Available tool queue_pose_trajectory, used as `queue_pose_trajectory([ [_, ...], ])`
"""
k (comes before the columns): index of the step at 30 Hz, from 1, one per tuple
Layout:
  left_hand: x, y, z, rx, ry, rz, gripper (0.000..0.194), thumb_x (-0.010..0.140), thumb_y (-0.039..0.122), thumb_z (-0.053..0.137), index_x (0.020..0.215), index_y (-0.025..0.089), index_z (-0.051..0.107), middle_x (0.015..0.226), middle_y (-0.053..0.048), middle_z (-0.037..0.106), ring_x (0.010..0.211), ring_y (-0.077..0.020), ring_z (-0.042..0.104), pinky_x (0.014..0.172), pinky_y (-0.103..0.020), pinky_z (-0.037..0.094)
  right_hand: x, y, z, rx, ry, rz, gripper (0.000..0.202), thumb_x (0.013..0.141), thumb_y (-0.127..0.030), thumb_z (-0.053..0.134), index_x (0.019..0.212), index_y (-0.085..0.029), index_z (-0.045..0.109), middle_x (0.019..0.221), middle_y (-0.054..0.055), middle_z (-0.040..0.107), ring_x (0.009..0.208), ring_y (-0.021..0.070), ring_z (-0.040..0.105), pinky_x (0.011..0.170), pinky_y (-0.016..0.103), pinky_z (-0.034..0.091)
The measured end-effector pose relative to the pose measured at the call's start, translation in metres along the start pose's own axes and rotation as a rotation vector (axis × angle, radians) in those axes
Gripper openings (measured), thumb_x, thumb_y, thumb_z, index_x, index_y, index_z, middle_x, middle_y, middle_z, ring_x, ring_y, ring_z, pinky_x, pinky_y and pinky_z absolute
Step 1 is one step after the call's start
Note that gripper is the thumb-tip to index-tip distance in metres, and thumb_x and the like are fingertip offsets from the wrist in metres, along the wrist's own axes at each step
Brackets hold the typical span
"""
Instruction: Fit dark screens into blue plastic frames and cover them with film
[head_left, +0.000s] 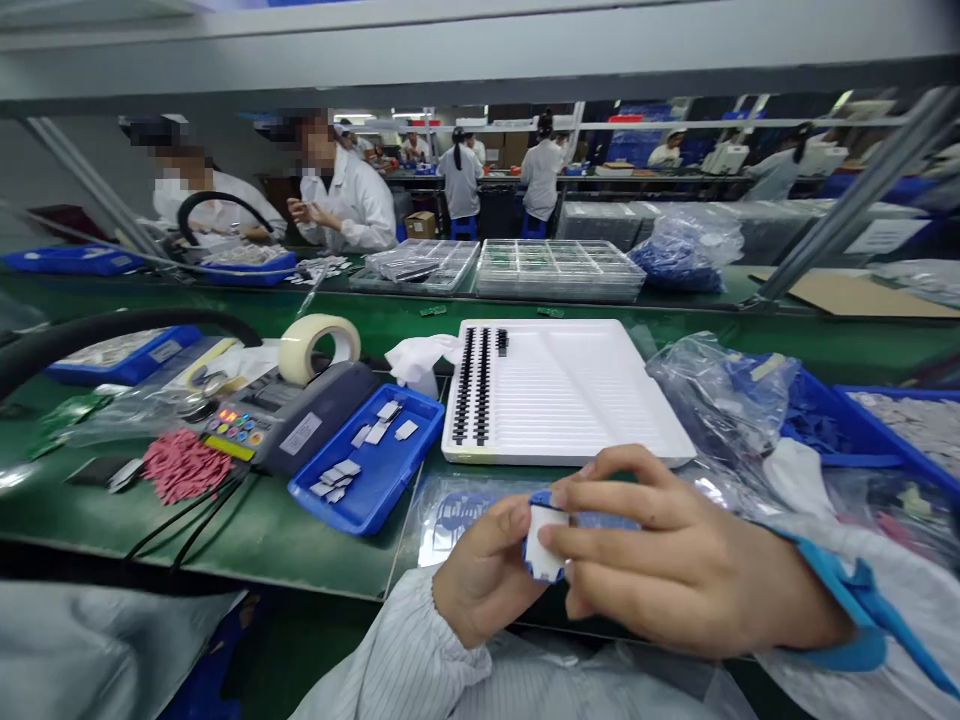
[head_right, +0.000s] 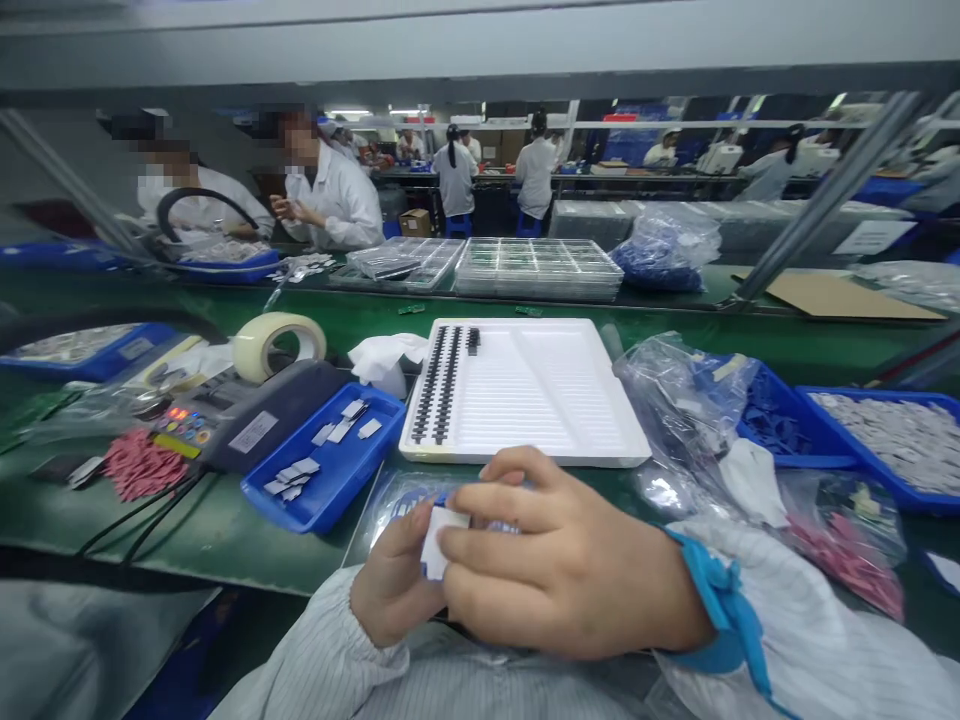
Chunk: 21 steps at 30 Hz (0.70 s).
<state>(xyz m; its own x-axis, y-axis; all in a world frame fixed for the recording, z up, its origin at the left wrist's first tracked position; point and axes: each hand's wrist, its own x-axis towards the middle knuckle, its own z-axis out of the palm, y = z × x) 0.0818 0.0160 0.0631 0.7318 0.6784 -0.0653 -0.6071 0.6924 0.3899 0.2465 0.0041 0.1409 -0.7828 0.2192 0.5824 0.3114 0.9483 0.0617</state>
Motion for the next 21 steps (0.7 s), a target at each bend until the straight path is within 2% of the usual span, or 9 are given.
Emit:
queue_pose_trajectory([
  [3, -0.004, 0.000, -0.004, 0.043, -0.016, 0.002, 0.038, 0.068, 0.040, 0.073, 0.095, 0.014, 0.070, 0.117, -0.010, 0.061, 0.103, -0.0197, 0.057, 0.088, -0.027, 0.043, -0.022, -0.013, -0.001, 0.034, -0.022, 0.067, 0.012, 0.090, -0.025, 0.054, 0.085, -0.024, 0.064, 0.099, -0.003, 0.070, 0.101, 0.0143, 0.057, 0.096, 0.032, 0.044],
  [5, -0.006, 0.003, -0.008, 0.091, -0.009, 0.047, 0.027, 0.070, 0.039, 0.071, 0.084, 0.016, 0.071, 0.135, -0.011, 0.051, 0.130, -0.0282, 0.038, 0.103, -0.038, 0.035, -0.049, -0.009, -0.015, 0.011, -0.023, 0.189, 0.017, 0.093, -0.027, 0.048, 0.087, -0.027, 0.064, 0.092, -0.001, 0.069, 0.097, 0.0131, 0.059, 0.088, 0.029, 0.048],
  [7, -0.007, 0.007, -0.010, 0.123, 0.008, 0.046, 0.025, 0.069, 0.042, 0.070, 0.075, 0.018, 0.070, 0.140, -0.011, 0.048, 0.141, -0.0317, 0.018, 0.110, -0.048, 0.025, -0.085, 0.008, -0.040, -0.104, -0.006, 0.429, 0.015, 0.092, -0.030, 0.050, 0.087, -0.025, 0.063, 0.086, 0.002, 0.067, 0.094, 0.0167, 0.061, 0.082, 0.032, 0.051],
  [8, -0.007, 0.008, -0.011, 0.130, 0.019, 0.028, 0.026, 0.068, 0.045, 0.070, 0.073, 0.019, 0.070, 0.140, -0.010, 0.049, 0.142, -0.0326, 0.013, 0.111, -0.052, 0.021, -0.107, 0.021, -0.055, -0.190, 0.013, 0.721, 0.014, 0.088, -0.038, 0.055, 0.086, -0.026, 0.063, 0.085, 0.000, 0.066, 0.092, 0.0161, 0.061, 0.080, 0.029, 0.052],
  [10, -0.006, 0.009, -0.013, 0.120, 0.055, -0.005, 0.028, 0.067, 0.048, 0.069, 0.071, 0.020, 0.070, 0.138, -0.009, 0.051, 0.143, -0.0334, 0.008, 0.112, -0.055, 0.015, -0.156, 0.051, -0.087, -0.355, 0.038, 1.080, 0.022, 0.090, -0.040, 0.052, 0.093, -0.020, 0.061, 0.088, 0.005, 0.064, 0.085, 0.0174, 0.061, 0.076, 0.033, 0.052],
  [13, -0.005, 0.008, -0.017, 0.069, 0.112, -0.024, 0.031, 0.068, 0.053, 0.067, 0.067, 0.023, 0.069, 0.134, -0.006, 0.055, 0.143, -0.0345, 0.007, 0.113, -0.058, 0.011, -0.224, 0.085, -0.120, -0.408, -0.068, 1.461, 0.021, 0.093, -0.034, 0.050, 0.096, -0.016, 0.060, 0.092, 0.004, 0.062, 0.077, 0.0128, 0.060, 0.069, 0.030, 0.053],
  [15, -0.006, 0.006, -0.022, 0.029, 0.148, -0.041, 0.035, 0.068, 0.058, 0.064, 0.067, 0.024, 0.069, 0.132, -0.006, 0.057, 0.142, -0.0367, 0.010, 0.112, -0.062, 0.011, -0.259, 0.094, -0.122, -0.362, -0.164, 1.652, 0.024, 0.091, -0.033, 0.053, 0.104, -0.014, 0.059, 0.101, 0.006, 0.061, 0.083, 0.0146, 0.061, 0.072, 0.031, 0.053],
  [17, -0.005, 0.004, -0.025, 0.006, 0.176, -0.065, 0.038, 0.067, 0.063, 0.062, 0.068, 0.025, 0.069, 0.130, -0.005, 0.058, 0.141, -0.0389, 0.012, 0.111, -0.065, 0.010, -0.282, 0.095, -0.112, -0.292, -0.239, 1.793, 0.028, 0.090, -0.033, 0.055, 0.109, -0.013, 0.058, 0.107, 0.007, 0.060, 0.088, 0.0170, 0.061, 0.075, 0.033, 0.053],
  [21, -0.003, 0.003, -0.021, 0.016, 0.200, -0.096, 0.038, 0.065, 0.062, 0.064, 0.065, 0.024, 0.069, 0.129, -0.006, 0.059, 0.141, -0.0379, 0.011, 0.110, -0.065, 0.009, -0.307, 0.091, -0.084, -0.184, -0.279, 1.922, 0.030, 0.090, -0.032, 0.056, 0.113, -0.013, 0.056, 0.110, 0.008, 0.059, 0.092, 0.0181, 0.061, 0.077, 0.036, 0.053],
])
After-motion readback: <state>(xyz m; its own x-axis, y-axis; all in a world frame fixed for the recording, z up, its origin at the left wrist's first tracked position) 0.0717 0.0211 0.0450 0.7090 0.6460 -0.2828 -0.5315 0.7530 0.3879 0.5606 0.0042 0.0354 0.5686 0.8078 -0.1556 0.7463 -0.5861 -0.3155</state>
